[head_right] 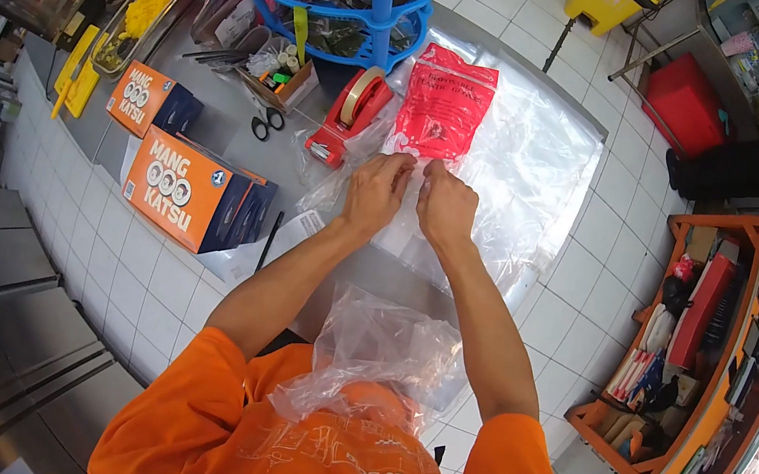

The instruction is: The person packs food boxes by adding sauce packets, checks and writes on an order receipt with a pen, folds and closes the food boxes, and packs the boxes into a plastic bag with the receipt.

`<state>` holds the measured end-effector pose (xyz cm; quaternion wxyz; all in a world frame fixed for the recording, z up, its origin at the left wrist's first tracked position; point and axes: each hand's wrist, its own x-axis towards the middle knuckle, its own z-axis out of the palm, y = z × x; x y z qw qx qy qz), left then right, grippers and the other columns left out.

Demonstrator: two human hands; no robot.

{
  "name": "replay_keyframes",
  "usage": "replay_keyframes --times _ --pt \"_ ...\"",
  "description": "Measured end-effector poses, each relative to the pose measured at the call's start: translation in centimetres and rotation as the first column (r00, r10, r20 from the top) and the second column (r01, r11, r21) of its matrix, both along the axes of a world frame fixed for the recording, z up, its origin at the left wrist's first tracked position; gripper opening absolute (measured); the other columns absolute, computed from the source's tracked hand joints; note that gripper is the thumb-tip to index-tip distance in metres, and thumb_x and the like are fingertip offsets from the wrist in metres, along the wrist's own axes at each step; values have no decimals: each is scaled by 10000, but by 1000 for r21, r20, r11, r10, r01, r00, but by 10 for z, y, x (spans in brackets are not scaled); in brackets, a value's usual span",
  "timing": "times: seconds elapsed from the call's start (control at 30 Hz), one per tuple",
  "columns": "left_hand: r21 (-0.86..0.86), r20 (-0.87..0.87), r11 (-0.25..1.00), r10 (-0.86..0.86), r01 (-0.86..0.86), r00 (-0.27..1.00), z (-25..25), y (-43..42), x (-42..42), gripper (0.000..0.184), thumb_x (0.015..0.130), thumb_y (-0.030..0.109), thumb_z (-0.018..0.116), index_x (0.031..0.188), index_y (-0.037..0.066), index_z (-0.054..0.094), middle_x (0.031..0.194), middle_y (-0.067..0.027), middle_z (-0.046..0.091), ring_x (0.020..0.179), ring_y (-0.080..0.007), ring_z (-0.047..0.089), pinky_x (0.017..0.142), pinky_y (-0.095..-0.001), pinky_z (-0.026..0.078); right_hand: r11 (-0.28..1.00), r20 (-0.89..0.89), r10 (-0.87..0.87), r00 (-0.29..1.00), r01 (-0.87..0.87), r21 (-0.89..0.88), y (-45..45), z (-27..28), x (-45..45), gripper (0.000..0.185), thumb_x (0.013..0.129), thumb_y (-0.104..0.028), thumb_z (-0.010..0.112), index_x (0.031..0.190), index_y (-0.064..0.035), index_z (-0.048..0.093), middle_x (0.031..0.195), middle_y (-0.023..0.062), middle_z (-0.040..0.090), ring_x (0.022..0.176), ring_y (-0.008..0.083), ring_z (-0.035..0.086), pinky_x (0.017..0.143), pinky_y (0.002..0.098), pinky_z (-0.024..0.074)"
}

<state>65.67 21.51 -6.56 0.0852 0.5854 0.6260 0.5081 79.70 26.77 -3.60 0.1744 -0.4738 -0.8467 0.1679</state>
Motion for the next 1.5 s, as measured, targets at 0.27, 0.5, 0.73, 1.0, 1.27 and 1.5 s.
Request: replay_keyframes --times 0.27,0.5,0.73,1.0,1.27,1.5 --pt "-94 -31 995 20 -23 999 -2 -1 -6 263 841 -23 710 1094 23 656 951 -142 682 914 -347 654 819 -453 519 982 -277 -137 951 93 -166 3 4 3 114 987 -139 640 958 -32 612 734 204 667 632 383 657 617 476 479" --pt "-20 -104 995 91 -94 990 25 2 2 222 871 54 706 1082 33 637 925 -131 648 906 -360 630 817 -485 489 970 -510 -194 838 85 -229 4 -6 12 97 1001 -101 618 987 -6 608 725 189 614 602 272 569 599 410 433" --pt "-149 -50 987 49 -56 998 3 3 -2 150 874 29 693 1001 21 614 934 -160 659 889 -375 639 802 -476 492 960 -533 -244 810 125 -250 11 -16 21 41 985 -44 579 991 -10 601 698 174 586 605 229 562 593 389 426" --pt "-68 -63 992 105 -109 992 24 5 4 285 824 60 745 1076 50 613 1058 -130 634 1064 -350 596 905 -479 466 968 -260 -136 956 73 -239 5 11 26 68 973 -67 607 1016 -14 613 744 208 633 635 303 617 647 422 478" --pt "-242 -89 969 21 -42 996 21 35 6 416 702 -25 758 1081 62 609 1057 -119 610 1073 -365 583 912 -469 462 881 -302 -96 949 -60 -469 1 36 31 88 945 -60 635 1001 6 621 866 180 701 686 324 637 688 416 493" --pt "-294 -170 955 -5 -46 985 8 53 -2 373 713 -72 736 1028 55 580 1065 -153 590 1060 -384 593 899 -487 480 797 -262 181 948 -297 -525 -14 37 59 140 909 -102 688 991 -8 624 864 209 694 783 344 667 736 429 505"
